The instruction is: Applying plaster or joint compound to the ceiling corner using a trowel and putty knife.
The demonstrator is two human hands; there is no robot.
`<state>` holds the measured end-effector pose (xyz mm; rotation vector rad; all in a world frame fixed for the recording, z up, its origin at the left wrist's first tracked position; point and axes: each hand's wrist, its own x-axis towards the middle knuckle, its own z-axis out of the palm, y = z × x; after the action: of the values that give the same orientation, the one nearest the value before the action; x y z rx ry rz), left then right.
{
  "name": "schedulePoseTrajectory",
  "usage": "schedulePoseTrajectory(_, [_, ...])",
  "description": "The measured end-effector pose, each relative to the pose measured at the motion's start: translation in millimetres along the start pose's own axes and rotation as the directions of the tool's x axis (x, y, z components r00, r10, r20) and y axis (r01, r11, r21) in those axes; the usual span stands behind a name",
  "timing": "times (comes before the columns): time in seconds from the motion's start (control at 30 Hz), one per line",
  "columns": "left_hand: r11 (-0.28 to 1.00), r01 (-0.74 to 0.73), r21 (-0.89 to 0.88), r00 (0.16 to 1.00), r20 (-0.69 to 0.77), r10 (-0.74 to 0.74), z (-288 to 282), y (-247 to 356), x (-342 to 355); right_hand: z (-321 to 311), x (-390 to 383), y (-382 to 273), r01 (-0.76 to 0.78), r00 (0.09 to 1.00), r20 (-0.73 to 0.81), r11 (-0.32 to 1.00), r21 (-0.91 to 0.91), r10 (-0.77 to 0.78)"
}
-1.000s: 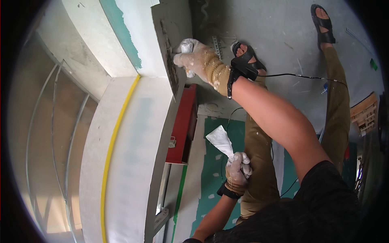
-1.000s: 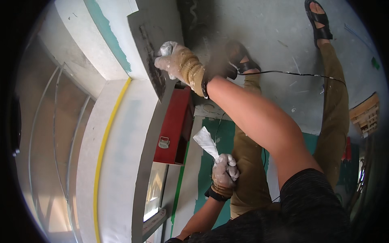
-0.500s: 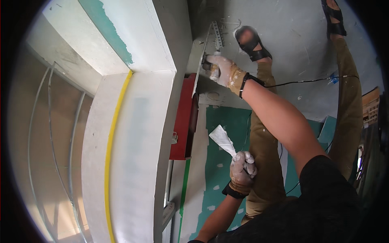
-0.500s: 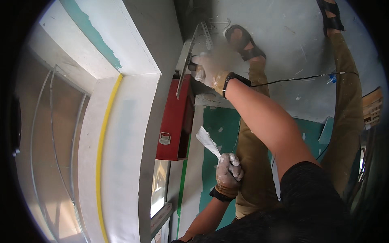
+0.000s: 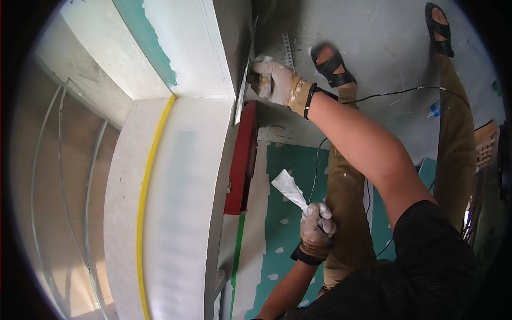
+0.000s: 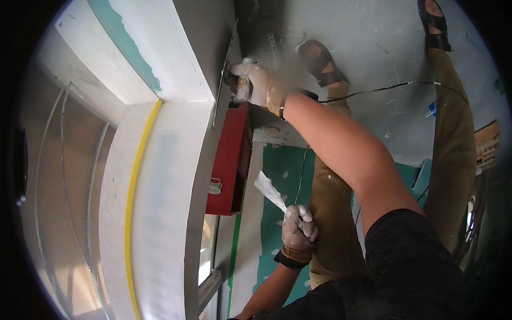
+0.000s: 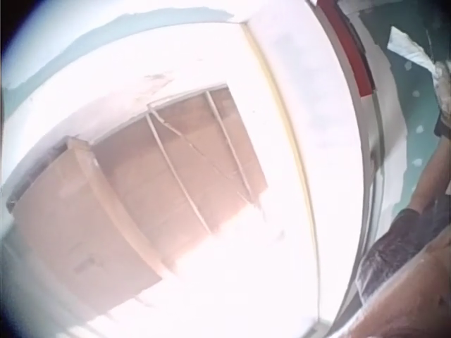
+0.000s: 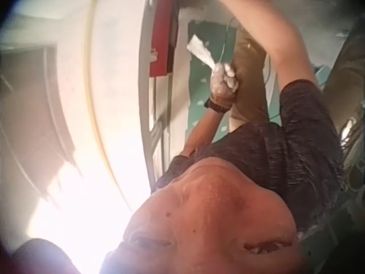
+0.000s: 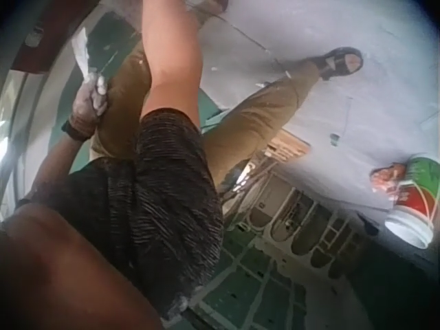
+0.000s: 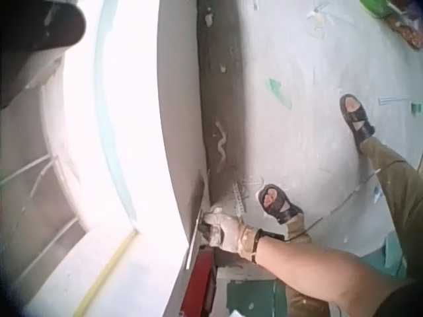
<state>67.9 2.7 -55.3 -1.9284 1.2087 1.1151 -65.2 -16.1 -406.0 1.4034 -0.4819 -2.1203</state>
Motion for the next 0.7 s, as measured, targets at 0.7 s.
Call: schedulePoseTrajectory(0.7, [1.000,-0.031,0.003,0.999,-0.027,0.032,36,-13,4,198,-60,-250,0.318,0.864,0.460,0.931,-0.180,-0.206])
